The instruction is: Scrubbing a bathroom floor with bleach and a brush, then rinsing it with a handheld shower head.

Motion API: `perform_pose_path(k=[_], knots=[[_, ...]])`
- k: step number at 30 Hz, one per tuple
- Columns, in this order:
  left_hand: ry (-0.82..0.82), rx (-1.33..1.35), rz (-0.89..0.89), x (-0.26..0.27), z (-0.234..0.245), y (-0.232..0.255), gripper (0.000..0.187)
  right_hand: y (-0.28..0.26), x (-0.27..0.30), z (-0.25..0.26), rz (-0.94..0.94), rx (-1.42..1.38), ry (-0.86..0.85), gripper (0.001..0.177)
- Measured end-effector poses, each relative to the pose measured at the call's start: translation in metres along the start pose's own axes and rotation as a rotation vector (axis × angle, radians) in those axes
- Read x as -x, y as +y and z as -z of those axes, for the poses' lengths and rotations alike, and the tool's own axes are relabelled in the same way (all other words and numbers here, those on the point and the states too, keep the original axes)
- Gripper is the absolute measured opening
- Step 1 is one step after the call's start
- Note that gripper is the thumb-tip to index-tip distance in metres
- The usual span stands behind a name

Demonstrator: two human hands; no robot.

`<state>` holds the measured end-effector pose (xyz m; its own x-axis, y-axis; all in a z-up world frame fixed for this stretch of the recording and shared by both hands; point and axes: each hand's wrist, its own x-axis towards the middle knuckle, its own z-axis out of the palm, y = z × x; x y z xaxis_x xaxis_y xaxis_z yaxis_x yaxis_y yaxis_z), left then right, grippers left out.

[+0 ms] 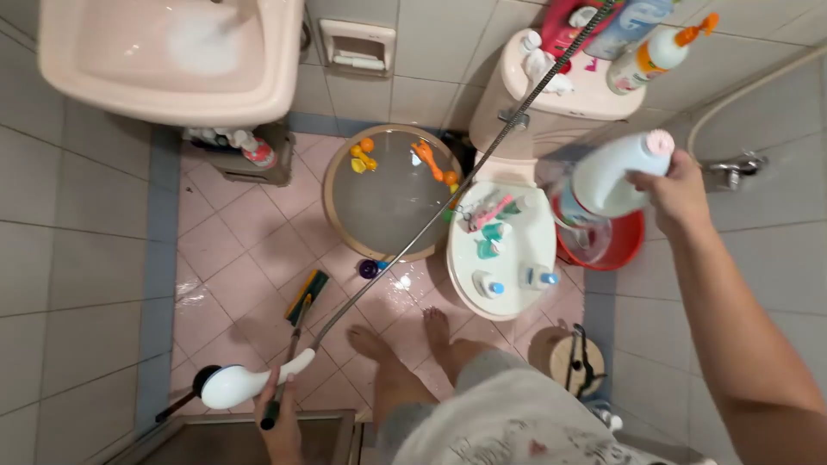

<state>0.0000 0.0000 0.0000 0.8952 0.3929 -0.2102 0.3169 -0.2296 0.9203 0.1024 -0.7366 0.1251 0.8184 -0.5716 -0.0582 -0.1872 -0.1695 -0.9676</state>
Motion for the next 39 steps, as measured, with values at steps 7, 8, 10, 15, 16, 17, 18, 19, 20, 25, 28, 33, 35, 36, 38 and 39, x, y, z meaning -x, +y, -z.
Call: perform_pose_path(k=[7, 8, 10, 15, 16, 17, 18, 19, 20, 25, 28, 33, 35, 36, 38, 39], knots=[[0.066, 0.109, 0.08, -0.035, 0.002, -0.044, 0.047, 0.169, -0.04, 0.011, -0.226, 0.103, 0.021, 0.047], [0.052, 0.107, 0.11, -0.036, -0.001, -0.036, 0.047, 0.189, -0.042, 0.005, -0.277, 0.065, 0.038, 0.046], [0.047, 0.106, 0.157, -0.029, -0.003, -0.029, 0.047, 0.223, -0.026, 0.0, -0.335, 0.044, 0.042, 0.046], [0.017, 0.072, 0.135, -0.018, -0.003, -0.026, 0.049, 0.267, -0.002, -0.033, -0.485, -0.013, 0.201, 0.042], [0.017, 0.066, 0.144, -0.013, -0.003, -0.029, 0.049, 0.269, 0.009, -0.034, -0.494, -0.007, 0.198, 0.042], [0.016, 0.077, 0.154, -0.013, -0.005, -0.03, 0.049, 0.27, 0.016, -0.036, -0.518, -0.096, 0.182, 0.043], [0.015, 0.089, 0.164, -0.012, -0.007, -0.031, 0.05, 0.27, 0.024, -0.038, -0.542, -0.185, 0.165, 0.045], [0.015, 0.085, 0.165, -0.013, -0.007, -0.029, 0.05, 0.266, 0.026, -0.043, -0.545, -0.185, 0.165, 0.045], [0.019, 0.116, 0.182, -0.013, -0.007, -0.026, 0.051, 0.261, 0.029, -0.048, -0.538, -0.191, 0.122, 0.046], [0.007, 0.132, 0.207, -0.008, -0.015, -0.021, 0.051, 0.271, 0.032, -0.04, -0.565, -0.204, 0.045, 0.048], [0.002, 0.076, 0.184, 0.0, -0.022, -0.026, 0.051, 0.289, 0.031, -0.033, -0.588, -0.262, -0.009, 0.044], [-0.025, 0.101, 0.136, 0.006, -0.031, -0.035, 0.052, 0.274, 0.045, -0.051, -0.646, -0.228, -0.047, 0.038], [-0.03, 0.061, 0.142, 0.008, -0.036, -0.031, 0.052, 0.294, 0.045, -0.042, -0.653, -0.205, -0.057, 0.039], [-0.03, 0.023, 0.145, 0.008, -0.039, -0.028, 0.052, 0.303, 0.044, -0.038, -0.656, -0.183, -0.072, 0.04], [-0.04, 0.015, 0.158, 0.01, -0.043, -0.03, 0.052, 0.295, 0.049, -0.032, -0.687, -0.142, -0.079, 0.041], [-0.03, 0.009, 0.169, 0.01, -0.044, -0.03, 0.052, 0.29, 0.048, -0.033, -0.713, -0.101, -0.107, 0.042]])
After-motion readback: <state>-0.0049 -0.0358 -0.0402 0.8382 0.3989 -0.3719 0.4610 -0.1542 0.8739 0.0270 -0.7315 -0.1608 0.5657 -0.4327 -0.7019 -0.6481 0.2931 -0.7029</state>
